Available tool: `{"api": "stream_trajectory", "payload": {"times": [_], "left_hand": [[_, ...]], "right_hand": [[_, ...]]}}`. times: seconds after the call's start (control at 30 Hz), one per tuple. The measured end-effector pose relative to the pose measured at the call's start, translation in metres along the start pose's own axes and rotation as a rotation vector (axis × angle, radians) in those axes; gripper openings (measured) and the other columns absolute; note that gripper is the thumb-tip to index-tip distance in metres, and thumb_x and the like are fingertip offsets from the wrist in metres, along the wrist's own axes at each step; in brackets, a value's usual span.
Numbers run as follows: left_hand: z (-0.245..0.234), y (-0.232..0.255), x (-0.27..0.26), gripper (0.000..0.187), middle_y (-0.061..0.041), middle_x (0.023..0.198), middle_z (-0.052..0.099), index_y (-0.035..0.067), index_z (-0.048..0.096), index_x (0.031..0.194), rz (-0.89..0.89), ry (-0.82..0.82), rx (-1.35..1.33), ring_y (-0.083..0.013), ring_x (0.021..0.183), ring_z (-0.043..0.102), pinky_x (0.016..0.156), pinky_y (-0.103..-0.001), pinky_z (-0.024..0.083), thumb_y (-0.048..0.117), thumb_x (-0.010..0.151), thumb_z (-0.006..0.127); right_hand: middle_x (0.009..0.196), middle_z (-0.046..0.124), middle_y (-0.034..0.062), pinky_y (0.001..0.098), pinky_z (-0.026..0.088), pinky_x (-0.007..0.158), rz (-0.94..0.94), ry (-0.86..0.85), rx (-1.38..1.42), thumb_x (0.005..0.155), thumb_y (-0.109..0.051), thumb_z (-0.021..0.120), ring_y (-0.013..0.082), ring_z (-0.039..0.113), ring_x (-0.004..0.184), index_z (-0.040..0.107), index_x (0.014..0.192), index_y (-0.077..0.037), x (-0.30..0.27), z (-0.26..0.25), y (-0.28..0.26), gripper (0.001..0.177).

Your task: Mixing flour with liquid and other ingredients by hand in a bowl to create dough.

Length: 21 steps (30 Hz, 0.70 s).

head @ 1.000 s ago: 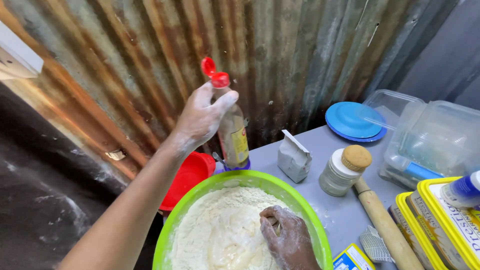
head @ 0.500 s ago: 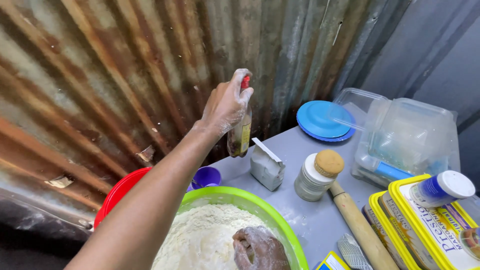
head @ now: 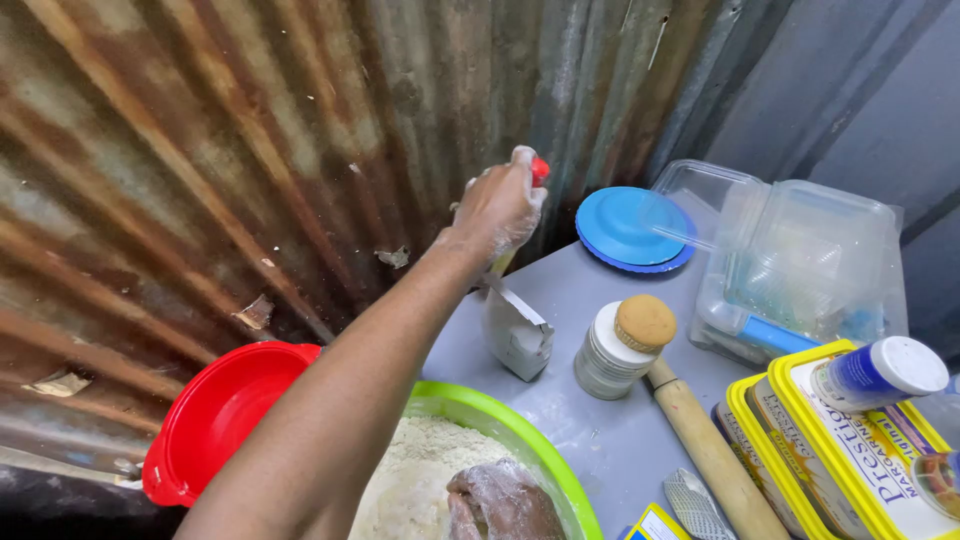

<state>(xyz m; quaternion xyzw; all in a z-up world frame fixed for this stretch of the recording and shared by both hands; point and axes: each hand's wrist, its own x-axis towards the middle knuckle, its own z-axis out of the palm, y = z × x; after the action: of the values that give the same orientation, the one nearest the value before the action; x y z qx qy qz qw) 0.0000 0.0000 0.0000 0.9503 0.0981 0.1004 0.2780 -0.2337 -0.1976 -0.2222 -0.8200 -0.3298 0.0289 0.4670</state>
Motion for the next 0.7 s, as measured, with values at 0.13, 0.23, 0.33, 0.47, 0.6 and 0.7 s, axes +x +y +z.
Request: {"api": "stream_trajectory", "payload": {"times": [0.13,0.23,0.33,0.47,0.6,0.7], "left_hand": [[0.027,-0.004,0.012,0.027,-0.023,0.115,0.079,0.008,0.054,0.128,0.022,-0.065,0.103,-0.048,0.103,0.074,0.082,-0.06,0.055,0.025,0.111,0.065],[0.035,0.002,0.009,0.028,-0.024,0.12,0.077,0.008,0.052,0.129,-0.014,-0.131,0.09,-0.0492,0.104,0.074,0.082,-0.06,0.055,0.026,0.111,0.065],[0.038,0.008,0.01,0.029,-0.024,0.124,0.076,0.009,0.051,0.133,-0.022,-0.156,0.081,-0.0493,0.106,0.075,0.084,-0.06,0.056,0.026,0.113,0.064],[0.041,0.006,0.009,0.056,-0.023,0.146,0.074,0.009,0.049,0.156,0.006,-0.141,0.039,-0.0505,0.13,0.075,0.109,-0.065,0.061,0.028,0.107,0.065],[0.028,0.015,-0.003,0.049,-0.022,0.146,0.072,0.011,0.053,0.151,0.018,-0.13,0.049,-0.0516,0.129,0.075,0.11,-0.065,0.061,0.029,0.107,0.065],[0.005,0.021,-0.018,0.058,-0.024,0.152,0.068,0.008,0.051,0.157,0.025,-0.113,0.039,-0.0529,0.136,0.071,0.114,-0.065,0.058,0.032,0.107,0.068]], "right_hand": [[0.093,0.087,-0.006,0.0423,0.06,0.085,-0.068,0.003,-0.061,0.094,-0.037,0.075,0.0245,0.08,0.091,0.084,0.098,-0.027,0.003,-0.004,-0.007,0.014],[0.094,0.087,-0.0066,0.0422,0.06,0.087,-0.029,0.003,-0.083,0.094,-0.036,0.075,0.0244,0.08,0.092,0.084,0.098,-0.028,0.0,-0.001,-0.005,0.013],[0.098,0.087,-0.0054,0.0444,0.06,0.087,-0.089,-0.01,-0.118,0.096,-0.035,0.074,0.0268,0.079,0.093,0.083,0.102,-0.028,0.0,0.009,0.015,0.013],[0.1,0.086,-0.0015,0.0467,0.059,0.087,-0.17,-0.023,-0.133,0.099,-0.034,0.072,0.0298,0.077,0.094,0.082,0.104,-0.025,0.003,0.008,0.022,0.015],[0.1,0.085,0.0008,0.0476,0.058,0.089,-0.169,-0.022,-0.136,0.099,-0.034,0.072,0.0312,0.077,0.094,0.081,0.105,-0.023,0.006,0.001,0.015,0.015],[0.101,0.085,0.0031,0.0485,0.058,0.09,-0.172,-0.029,-0.134,0.1,-0.033,0.072,0.0325,0.076,0.095,0.081,0.106,-0.021,0.009,-0.003,0.006,0.016]]}}
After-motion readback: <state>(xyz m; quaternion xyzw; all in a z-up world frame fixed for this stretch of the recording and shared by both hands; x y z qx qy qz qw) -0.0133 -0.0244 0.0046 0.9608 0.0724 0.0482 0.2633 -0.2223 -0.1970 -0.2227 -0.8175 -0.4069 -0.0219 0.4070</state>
